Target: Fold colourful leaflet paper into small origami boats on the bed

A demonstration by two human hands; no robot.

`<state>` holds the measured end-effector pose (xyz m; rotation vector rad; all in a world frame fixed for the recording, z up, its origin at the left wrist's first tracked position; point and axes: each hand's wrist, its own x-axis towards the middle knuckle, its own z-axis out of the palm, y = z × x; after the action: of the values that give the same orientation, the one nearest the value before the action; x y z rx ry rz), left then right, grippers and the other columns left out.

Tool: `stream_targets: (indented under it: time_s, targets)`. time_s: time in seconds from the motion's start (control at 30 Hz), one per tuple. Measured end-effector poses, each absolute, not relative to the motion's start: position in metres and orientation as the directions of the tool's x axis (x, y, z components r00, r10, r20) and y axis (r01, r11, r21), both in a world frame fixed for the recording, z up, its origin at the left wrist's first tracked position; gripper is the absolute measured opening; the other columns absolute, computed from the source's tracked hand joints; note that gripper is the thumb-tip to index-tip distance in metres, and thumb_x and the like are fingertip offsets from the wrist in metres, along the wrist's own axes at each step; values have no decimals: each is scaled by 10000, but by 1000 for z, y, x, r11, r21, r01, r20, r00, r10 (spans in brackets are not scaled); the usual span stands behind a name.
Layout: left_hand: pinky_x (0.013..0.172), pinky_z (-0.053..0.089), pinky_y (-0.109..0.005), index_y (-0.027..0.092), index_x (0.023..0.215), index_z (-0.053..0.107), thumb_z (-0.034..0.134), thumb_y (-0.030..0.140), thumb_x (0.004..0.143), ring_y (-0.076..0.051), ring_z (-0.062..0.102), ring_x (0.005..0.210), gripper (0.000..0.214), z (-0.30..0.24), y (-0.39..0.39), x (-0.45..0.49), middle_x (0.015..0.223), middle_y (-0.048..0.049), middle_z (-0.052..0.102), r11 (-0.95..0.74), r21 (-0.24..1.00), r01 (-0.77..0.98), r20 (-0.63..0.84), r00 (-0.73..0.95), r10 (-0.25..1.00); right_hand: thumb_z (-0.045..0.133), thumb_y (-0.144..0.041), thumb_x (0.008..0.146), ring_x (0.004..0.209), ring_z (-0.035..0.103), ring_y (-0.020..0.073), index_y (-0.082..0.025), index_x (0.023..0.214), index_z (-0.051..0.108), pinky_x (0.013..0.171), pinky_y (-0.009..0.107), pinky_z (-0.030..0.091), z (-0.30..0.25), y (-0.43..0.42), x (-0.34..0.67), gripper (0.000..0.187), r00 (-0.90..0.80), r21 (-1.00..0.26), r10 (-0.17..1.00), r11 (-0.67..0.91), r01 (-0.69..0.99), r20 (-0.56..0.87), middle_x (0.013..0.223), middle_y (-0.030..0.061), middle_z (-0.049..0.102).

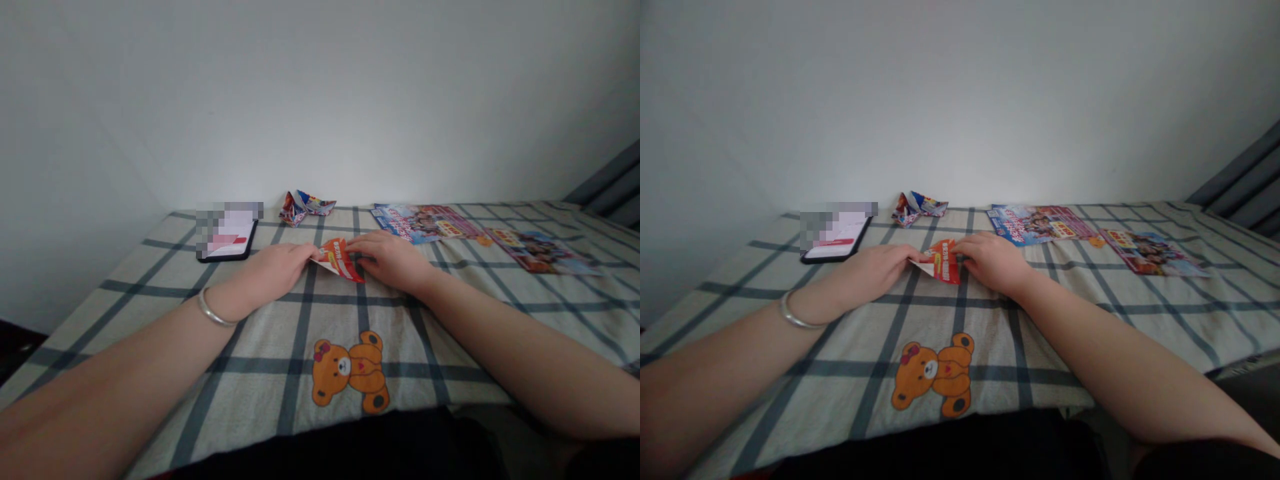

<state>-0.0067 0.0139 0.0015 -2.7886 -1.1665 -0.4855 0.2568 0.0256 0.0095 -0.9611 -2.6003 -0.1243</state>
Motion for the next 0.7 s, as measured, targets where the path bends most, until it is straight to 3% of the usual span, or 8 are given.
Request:
stream_targets:
  time_s: [0.23, 0.37, 0.53, 0.7]
  targets:
    - [870, 505, -380, 185, 1105, 568, 357, 123, 941, -200, 632, 961, 274, 0, 13, -7, 1026, -63, 665, -723, 234, 651, 348, 638, 687, 580, -154, 871, 1079, 627, 209, -213, 1173, 676, 939, 380, 493, 10, 24, 256, 322, -734, -33, 555, 806, 592, 393, 1219, 53, 683]
    - [874, 498, -376, 178, 1065, 584, 347, 122, 940, -193, 609, 955, 274, -1, 16, -6, 1000, -62, 648, -742, 266, 615, 376, 643, 668, 572, -182, 894, 1057, 634, 206, -211, 1104, 708, 923, 381, 492, 10, 25, 257, 252, -765, -22, 502, 841, 540, 403, 1195, 58, 694]
    - [1038, 397, -452, 192, 1078, 603, 366, 95, 939, -182, 589, 994, 291, -2, 21, -7, 1046, -40, 664, -793, 128, 596, 369, 713, 596, 529, -207, 927, 1045, 629, 195, -212, 1051, 728, 902, 369, 495, 12, 24, 258, 234, -806, 17, 425, 881, 473, 411, 1188, 54, 698]
    - [1145, 255, -511, 193, 1104, 617, 453, 86, 887, -194, 556, 1153, 292, 1, 17, -6, 1219, -58, 638, -807, -36, 590, 367, 759, 538, 487, -201, 938, 1069, 599, 219, -193, 1094, 719, 906, 384, 492, 14, 19, 257, 280, -831, 147, 409, 859, 490, 378, 1184, 47, 700]
